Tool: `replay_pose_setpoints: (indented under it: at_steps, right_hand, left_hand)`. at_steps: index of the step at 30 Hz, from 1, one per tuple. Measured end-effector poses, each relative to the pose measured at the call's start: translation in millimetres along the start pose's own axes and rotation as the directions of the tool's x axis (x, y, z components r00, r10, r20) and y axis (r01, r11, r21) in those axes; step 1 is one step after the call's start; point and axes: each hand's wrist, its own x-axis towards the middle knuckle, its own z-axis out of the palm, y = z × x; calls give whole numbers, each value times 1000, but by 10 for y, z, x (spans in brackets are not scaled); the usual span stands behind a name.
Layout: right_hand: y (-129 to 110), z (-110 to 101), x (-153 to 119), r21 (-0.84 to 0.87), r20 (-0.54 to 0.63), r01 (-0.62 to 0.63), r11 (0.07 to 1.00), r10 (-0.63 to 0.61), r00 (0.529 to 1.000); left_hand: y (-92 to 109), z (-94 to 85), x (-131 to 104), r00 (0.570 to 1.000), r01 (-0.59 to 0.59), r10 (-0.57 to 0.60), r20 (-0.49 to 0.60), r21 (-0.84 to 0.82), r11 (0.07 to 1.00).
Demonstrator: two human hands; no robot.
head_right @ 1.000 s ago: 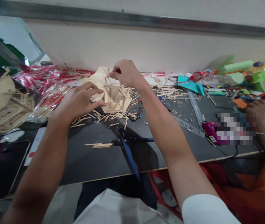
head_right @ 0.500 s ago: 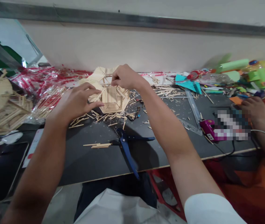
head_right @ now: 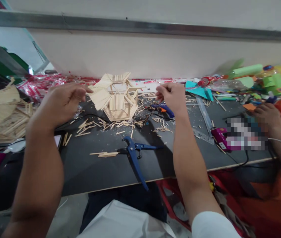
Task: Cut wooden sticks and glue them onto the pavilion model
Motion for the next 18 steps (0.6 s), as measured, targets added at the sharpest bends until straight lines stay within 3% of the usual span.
replay_pose_setpoints:
  at_steps: [3, 7, 15, 18]
  right_hand:
    - [299, -130, -147, 18, -61, -88, 996, 89, 994]
    - [598, -267, -244, -53, -192, -124, 991, 112, 975]
    - [724, -261, -251, -99, -286, -373, 923, 333, 899]
    - [800, -232, -243, -172, -259, -366, 915, 316, 913]
  left_hand:
    - [-46, -71, -47, 995, 38, -47, -85, -97, 995]
    - [-83, -92, -78, 992, -3, -22, -122, -202, 979]
    - [-121, -16, -44, 997, -28, -7, -80, -427, 904]
    - [-99, -13, -44, 999, -1, -22, -49, -427, 904]
